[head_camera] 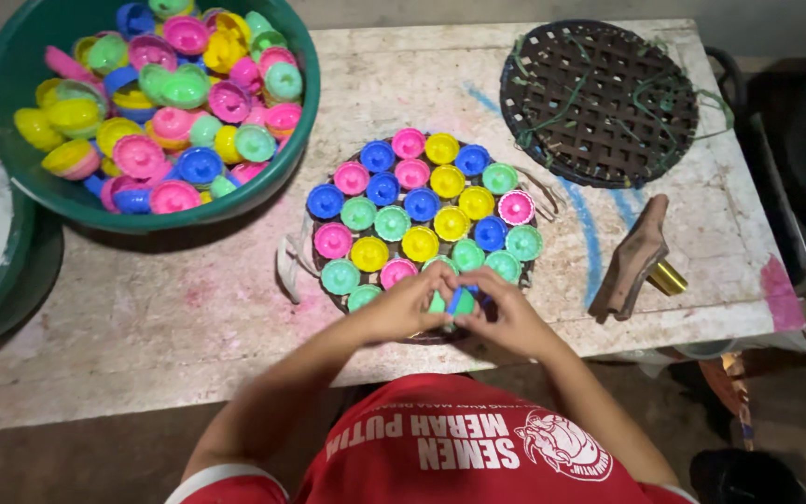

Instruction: The person arranges colorful plastic molds on a woven tray, then uses a wooden dispenser to fill each mold with white powder from a green basin. The filled molds remain on the tray throughout the clip.

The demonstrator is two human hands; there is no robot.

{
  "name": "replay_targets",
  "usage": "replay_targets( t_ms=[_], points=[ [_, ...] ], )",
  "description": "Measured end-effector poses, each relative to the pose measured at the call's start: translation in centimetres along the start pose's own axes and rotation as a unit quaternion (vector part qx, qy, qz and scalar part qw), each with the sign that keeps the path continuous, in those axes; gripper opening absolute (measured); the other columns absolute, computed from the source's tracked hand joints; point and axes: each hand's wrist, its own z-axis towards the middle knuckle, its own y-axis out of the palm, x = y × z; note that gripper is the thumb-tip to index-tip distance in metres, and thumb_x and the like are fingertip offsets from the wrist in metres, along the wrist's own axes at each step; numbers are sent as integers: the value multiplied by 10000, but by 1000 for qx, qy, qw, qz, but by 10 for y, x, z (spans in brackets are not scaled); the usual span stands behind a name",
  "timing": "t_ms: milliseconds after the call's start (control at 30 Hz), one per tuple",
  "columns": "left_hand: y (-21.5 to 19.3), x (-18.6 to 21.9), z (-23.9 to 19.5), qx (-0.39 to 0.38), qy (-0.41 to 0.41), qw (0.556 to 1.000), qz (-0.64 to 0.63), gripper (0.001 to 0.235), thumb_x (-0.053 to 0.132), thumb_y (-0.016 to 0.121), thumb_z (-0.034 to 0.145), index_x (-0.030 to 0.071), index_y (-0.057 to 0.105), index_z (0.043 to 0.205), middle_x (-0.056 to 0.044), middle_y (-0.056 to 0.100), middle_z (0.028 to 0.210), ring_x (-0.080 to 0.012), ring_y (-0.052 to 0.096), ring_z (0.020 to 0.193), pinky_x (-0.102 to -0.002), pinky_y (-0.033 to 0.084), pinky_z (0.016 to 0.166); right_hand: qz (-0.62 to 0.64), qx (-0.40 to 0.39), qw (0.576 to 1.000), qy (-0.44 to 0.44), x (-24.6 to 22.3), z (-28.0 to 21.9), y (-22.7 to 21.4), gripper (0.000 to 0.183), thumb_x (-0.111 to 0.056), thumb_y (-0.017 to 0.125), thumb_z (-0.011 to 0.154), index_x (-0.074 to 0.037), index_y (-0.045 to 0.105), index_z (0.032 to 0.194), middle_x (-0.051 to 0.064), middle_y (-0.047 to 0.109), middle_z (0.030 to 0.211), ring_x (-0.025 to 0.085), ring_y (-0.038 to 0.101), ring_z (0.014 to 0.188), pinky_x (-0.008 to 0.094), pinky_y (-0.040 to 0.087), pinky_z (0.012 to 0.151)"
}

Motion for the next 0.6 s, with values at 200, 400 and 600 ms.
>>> replay_targets(
  t_ms=[200, 400, 600],
  points=[
    [46, -31, -1, 44, 108, 973, 200, 591, 26, 704, 830, 84, 456, 1363, -161, 507, 1276, -313, 621, 883, -444, 524, 727, 27, -10, 977, 211, 21, -58, 16, 283, -116, 858, 749, -46, 637, 913, 70, 587, 1045, 144, 629, 745, 279, 529, 624],
    [60, -56, -3, 16, 85, 926, 368, 703, 167, 720, 845, 144, 464, 1499, -131, 522, 1370, -364, 605, 1109, -478, 488, 924, 2, 33, 972, 234, 32, -99, 18, 211, -70, 810, 781, -32, 620, 865, 41, 626, 866, 116, 641, 669, 257, 520, 574],
    [60, -52, -2, 135, 109, 895, 411, 799, 455, 697, 895, 74, 390, 1527, -131, 407, 1569, -343, 381, 1451, -529, 302, 1158, -22, 107, 972, 207, 38, -104, 17, 173, -44, 797, 789, -22, 636, 850, 56, 622, 797, 123, 621, 646, 257, 512, 578]
  ],
)
